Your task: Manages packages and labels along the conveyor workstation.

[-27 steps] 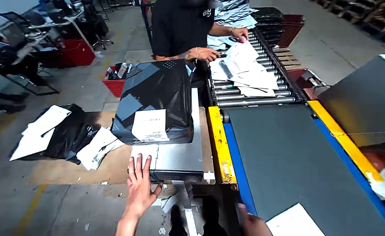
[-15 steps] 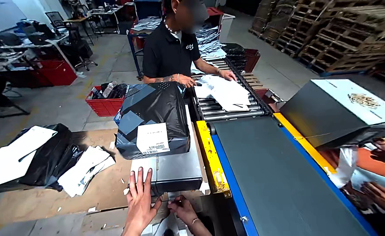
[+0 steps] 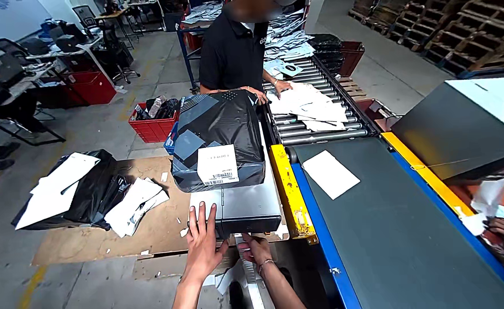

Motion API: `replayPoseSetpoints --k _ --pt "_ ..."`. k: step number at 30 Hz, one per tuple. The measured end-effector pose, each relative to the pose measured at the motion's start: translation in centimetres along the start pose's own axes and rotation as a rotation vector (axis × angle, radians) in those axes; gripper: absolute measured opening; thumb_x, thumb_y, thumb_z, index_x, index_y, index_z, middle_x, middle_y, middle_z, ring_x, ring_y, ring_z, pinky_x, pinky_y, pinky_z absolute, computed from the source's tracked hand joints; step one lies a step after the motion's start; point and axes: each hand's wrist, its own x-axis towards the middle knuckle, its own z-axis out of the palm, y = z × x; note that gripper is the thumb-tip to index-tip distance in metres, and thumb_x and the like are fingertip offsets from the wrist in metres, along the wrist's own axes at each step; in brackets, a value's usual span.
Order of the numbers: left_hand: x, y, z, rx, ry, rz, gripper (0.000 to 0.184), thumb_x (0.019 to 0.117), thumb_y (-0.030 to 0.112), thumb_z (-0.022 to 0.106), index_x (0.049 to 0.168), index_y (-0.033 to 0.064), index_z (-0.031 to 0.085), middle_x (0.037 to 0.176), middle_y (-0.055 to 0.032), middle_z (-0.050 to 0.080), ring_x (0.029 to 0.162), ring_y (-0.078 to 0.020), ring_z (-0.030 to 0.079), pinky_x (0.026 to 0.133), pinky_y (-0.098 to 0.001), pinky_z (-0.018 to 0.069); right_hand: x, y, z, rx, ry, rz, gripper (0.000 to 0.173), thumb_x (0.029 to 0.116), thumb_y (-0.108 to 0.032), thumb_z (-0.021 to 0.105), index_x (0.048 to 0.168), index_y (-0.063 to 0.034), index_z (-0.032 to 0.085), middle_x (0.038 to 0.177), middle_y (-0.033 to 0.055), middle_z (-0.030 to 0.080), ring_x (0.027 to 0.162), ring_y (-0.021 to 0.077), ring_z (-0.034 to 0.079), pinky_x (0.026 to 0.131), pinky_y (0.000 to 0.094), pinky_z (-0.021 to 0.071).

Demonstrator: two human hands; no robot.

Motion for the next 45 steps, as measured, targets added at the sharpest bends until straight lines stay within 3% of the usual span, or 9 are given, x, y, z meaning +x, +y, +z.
replayPoseSetpoints --k 7,16,21,24,28,32,36,39,45 --pt "0.1 0.8 0.5 -0.045 0.049 0.042 0.111 0.0668 0.041 0.083 0.162 0.019 0.031 0.17 -0.0221 0.011 0.149 -0.0627 0.007 0.099 -0.082 0.033 -0.9 0.0 -1.1 -0.047 0.042 -0.178 0.023 0.097 -0.017 0.074 0.101 0.0048 0.07 0.072 0.0096 0.072 0.06 0.0152 0.068 0.06 0.0324 0.0585" --pt "1.0 1.2 1.3 -0.008 0.074 0.097 0.111 0.0689 0.043 0.083 0.159 0.0048 0.031 0.163 -0.0369 0.017 0.145 -0.0695 0.005 0.113 -0.0791 0.0163 8.4 -3.5 -40.7 -0.354 0.814 -0.189 0.04 0.0954 -0.041 0.074 0.094 -0.0015 0.076 0.084 0.0124 0.076 0.08 0.0308 0.073 0.082 0.0571 0.0556" --pt "1.1 1.6 1.4 0.037 0.063 0.081 0.11 0.0738 0.052 0.076 0.159 0.0001 0.03 0.162 -0.0377 0.017 0.146 -0.067 0.006 0.117 -0.0734 0.014 6.7 -0.9 -46.6 -0.841 0.773 0.229 0.084 0.0824 -0.079 0.065 0.12 -0.0043 0.071 0.118 0.0209 0.072 0.113 0.037 0.069 0.094 0.0604 0.0538" --pt "1.0 2.4 1.2 0.009 0.07 0.05 0.107 0.0732 0.049 0.075 0.158 0.0 0.03 0.163 -0.0369 0.016 0.146 -0.0678 0.004 0.115 -0.0763 0.015 1.9 2.7 -47.6 -0.998 0.843 0.353 0.099 0.0733 -0.094 0.055 0.113 -0.0061 0.074 0.115 0.0213 0.073 0.111 0.0383 0.07 0.089 0.0616 0.0541" --pt "1.1 2.3 1.8 -0.025 0.121 0.005 0.11 0.0672 0.048 0.075 0.16 0.0085 0.032 0.167 -0.03 0.014 0.147 -0.0657 0.004 0.103 -0.083 0.0263 -2.6 5.9 -40.7 -1.003 0.845 0.217 0.089 0.0821 -0.087 0.055 0.106 -0.0031 0.076 0.108 0.0248 0.074 0.105 0.043 0.071 0.086 0.0634 0.0544" --pt "0.8 1.5 1.1 -0.038 0.091 -0.047 0.112 0.0671 0.041 0.086 0.161 0.0139 0.031 0.17 -0.0248 0.008 0.149 -0.0618 0.007 0.102 -0.0819 0.0306 -0.4 8.1 -22.7 -0.888 0.284 -0.251 0.057 0.0903 -0.061 0.069 0.09 -0.0045 0.075 0.082 0.0158 0.073 0.079 0.0337 0.072 0.075 0.0584 0.0578" --pt "0.4 0.7 0.4 -0.029 0.023 -0.027 0.108 0.0729 0.041 0.083 0.163 0.0195 0.027 0.172 -0.0177 0.005 0.153 -0.0541 0.008 0.106 -0.0785 0.0298 1.3 6.4 -7.2 -0.501 -0.107 -0.321 0.048 0.0922 -0.051 0.073 0.108 -0.0061 0.074 0.087 0.0082 0.075 0.072 0.0201 0.071 0.07 0.0434 0.0599" --pt "0.3 0.2 -0.1 -0.034 -0.026 -0.009 0.108 0.075 0.041 0.081 0.164 0.0223 0.024 0.173 -0.012 0.001 0.155 -0.0495 0.003 0.106 -0.0787 0.0294 1.2 2.5 -1.3 -0.25 -0.1 -0.163 0.048 0.0954 -0.047 0.073 0.119 -0.0051 0.068 0.092 0.0105 0.071 0.066 0.0193 0.064 0.056 0.0377 0.0527" --pt "0.2 -0.2 0.4 -0.046 0.049 0.048 0.106 0.0712 0.045 0.078 0.163 0.0226 0.029 0.172 -0.0156 0.008 0.152 -0.0552 0.01 0.1 -0.0794 0.0341 0.9 0.6 1.8 -0.096 0.147 -0.304 0.016 0.095 -0.009 0.072 0.088 0.0056 0.07 0.071 0.01 0.07 0.061 0.0161 0.065 0.065 0.0369 0.0569"
